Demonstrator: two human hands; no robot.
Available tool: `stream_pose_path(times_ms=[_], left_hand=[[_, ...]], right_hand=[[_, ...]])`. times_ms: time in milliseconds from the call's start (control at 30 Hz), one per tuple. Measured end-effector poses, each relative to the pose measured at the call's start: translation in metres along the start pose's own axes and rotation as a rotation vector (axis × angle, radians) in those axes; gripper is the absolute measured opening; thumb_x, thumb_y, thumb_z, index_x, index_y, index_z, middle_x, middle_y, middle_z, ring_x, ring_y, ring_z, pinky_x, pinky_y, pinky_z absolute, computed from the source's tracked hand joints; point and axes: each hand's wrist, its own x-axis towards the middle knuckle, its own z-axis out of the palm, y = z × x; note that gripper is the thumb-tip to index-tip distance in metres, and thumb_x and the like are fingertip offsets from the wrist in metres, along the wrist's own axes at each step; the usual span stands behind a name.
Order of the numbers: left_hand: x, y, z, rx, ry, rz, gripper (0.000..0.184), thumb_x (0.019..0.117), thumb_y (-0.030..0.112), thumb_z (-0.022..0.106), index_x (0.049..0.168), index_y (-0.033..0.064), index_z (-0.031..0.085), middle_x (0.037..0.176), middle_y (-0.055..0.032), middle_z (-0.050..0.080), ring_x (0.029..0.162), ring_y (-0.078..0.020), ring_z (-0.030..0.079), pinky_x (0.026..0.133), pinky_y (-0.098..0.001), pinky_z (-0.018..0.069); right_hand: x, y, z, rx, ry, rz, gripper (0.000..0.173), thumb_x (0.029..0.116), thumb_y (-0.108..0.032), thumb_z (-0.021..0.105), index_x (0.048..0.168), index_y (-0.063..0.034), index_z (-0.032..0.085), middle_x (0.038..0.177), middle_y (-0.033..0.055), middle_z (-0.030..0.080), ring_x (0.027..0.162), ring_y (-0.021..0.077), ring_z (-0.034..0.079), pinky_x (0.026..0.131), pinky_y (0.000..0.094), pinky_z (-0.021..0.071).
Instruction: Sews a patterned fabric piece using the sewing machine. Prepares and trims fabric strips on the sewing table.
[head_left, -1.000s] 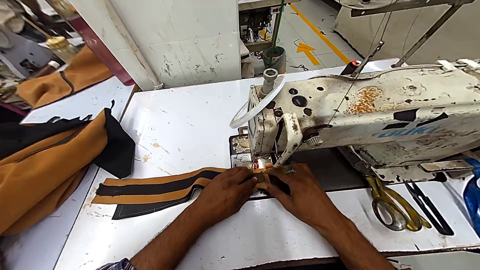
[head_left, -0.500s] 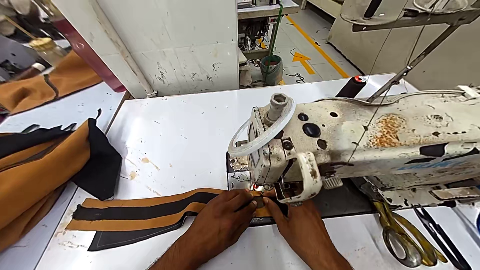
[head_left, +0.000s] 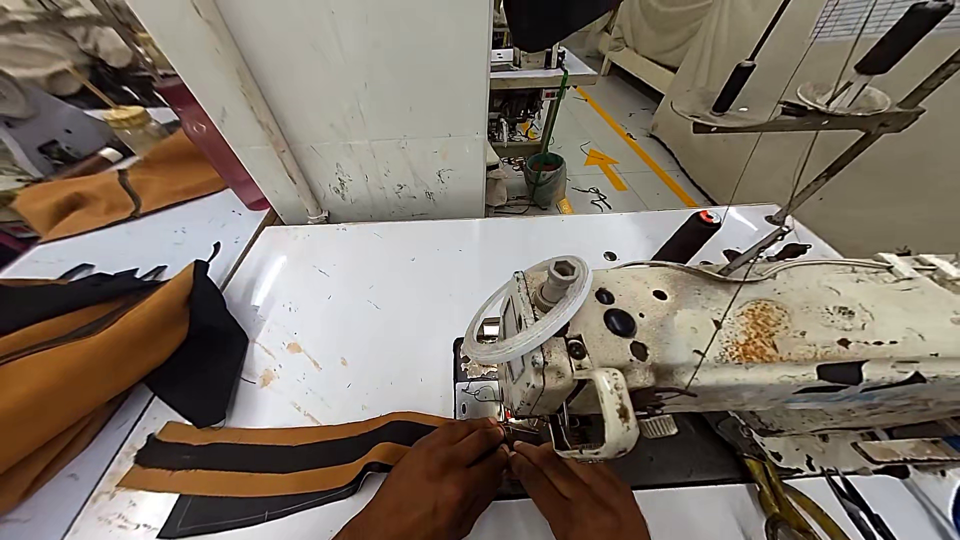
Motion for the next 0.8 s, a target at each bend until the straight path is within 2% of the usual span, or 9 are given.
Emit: stream_pose_path(times_ms=[500,600,667,700,800], left_hand=[[-0.002,0.0,0.001,0.008,0.009,0.004,0.025,0.1051,0.025,0.055,0.111,0.0124,0.075,0.118,-0.004,0.072,0.123,-0.017,0.064,0.107,-0.0285,0.0497],[-0.001,0.0,0.0,-0.003,0.002,-0.006,0.026,0.1063,0.026,0.054,0.114,0.0125,0.075,0.12,-0.0038,0.072,0.123,-0.0166,0.063,0.107,-0.0289,0.0496],[-0.001,0.0,0.0,-0.005,-0.009,-0.015,0.026,0.1061,0.026,0.054,0.115,0.0123,0.074,0.122,-0.0041,0.071,0.124,-0.017,0.063,0.107,-0.0293,0.0499],[-0.001,0.0,0.001,-0.005,-0.013,-0.02,0.026,0.1059,0.025,0.054,0.115,0.0123,0.075,0.122,-0.0043,0.071,0.123,-0.0171,0.063,0.107,-0.0295,0.0501],[-0.001,0.0,-0.001,-0.017,-0.032,-0.029,0.026,0.1064,0.026,0.053,0.115,0.0126,0.074,0.122,-0.0043,0.071,0.124,-0.0177,0.063,0.107,-0.0301,0.0503]], right_hand=[[-0.002,0.005,0.007,0.065,0.031,0.008,0.024,0.1013,-0.009,0.056,0.105,-0.0213,0.077,0.11,-0.0058,0.077,0.098,0.011,0.07,0.079,0.0256,0.0535],[-0.003,0.003,0.008,0.112,0.044,0.121,0.02,0.1004,-0.01,0.059,0.105,-0.0179,0.077,0.104,-0.0006,0.077,0.096,0.013,0.072,0.083,0.0244,0.057],[-0.001,0.001,0.01,0.11,0.091,0.228,0.016,0.1005,-0.016,0.061,0.103,-0.0124,0.076,0.095,0.005,0.077,0.087,0.0162,0.073,0.075,0.0264,0.0591],[0.0,0.001,0.011,0.112,0.097,0.268,0.018,0.101,-0.019,0.06,0.103,-0.0101,0.076,0.094,0.0073,0.076,0.086,0.0173,0.074,0.075,0.0271,0.0596],[-0.002,0.001,0.011,0.115,0.072,0.271,0.019,0.1003,-0.015,0.059,0.109,-0.0106,0.076,0.108,0.0101,0.075,0.098,0.0199,0.073,0.083,0.0274,0.0591]])
